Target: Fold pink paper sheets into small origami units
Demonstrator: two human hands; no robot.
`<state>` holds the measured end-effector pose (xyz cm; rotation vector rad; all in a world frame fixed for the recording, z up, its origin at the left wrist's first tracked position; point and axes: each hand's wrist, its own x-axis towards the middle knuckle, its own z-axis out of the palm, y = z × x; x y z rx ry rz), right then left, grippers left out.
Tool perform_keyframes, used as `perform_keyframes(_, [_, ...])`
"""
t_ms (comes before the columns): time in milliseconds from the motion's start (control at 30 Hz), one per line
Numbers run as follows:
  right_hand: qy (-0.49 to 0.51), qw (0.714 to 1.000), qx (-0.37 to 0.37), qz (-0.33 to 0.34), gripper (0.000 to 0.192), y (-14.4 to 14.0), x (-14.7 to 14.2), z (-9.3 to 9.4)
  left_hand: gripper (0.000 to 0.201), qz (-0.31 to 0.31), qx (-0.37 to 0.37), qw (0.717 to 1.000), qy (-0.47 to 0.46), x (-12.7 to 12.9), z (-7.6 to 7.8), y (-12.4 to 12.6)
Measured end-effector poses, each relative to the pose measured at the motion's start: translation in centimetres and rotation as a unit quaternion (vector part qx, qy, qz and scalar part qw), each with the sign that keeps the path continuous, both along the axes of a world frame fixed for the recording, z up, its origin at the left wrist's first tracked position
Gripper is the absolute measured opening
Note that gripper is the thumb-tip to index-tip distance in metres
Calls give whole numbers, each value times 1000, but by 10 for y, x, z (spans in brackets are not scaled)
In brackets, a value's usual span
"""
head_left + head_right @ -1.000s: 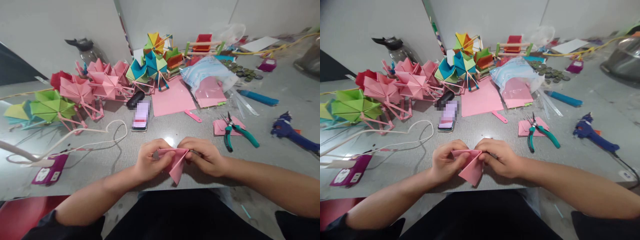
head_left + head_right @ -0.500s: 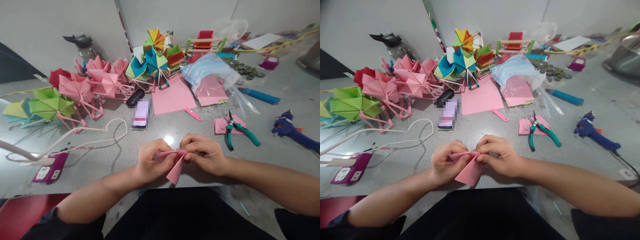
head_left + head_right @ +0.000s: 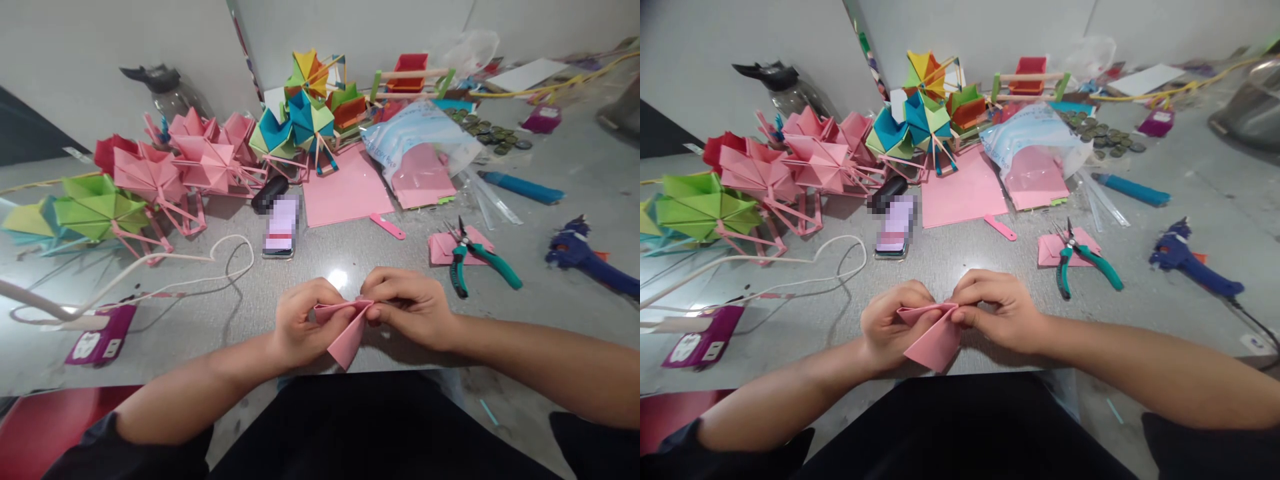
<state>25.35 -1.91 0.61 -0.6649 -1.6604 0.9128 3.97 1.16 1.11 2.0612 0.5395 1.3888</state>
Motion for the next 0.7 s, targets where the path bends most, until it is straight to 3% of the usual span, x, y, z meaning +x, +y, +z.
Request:
perform_keyframes(533, [-23,998,15,-51,10,-1,-4,5,24,-27,-20,999,-13,0,-4,1])
perform_keyframes(700, [-27,995,47,-89,13,1,-1,6,53,-78,-27,997,-1,-7,2,5])
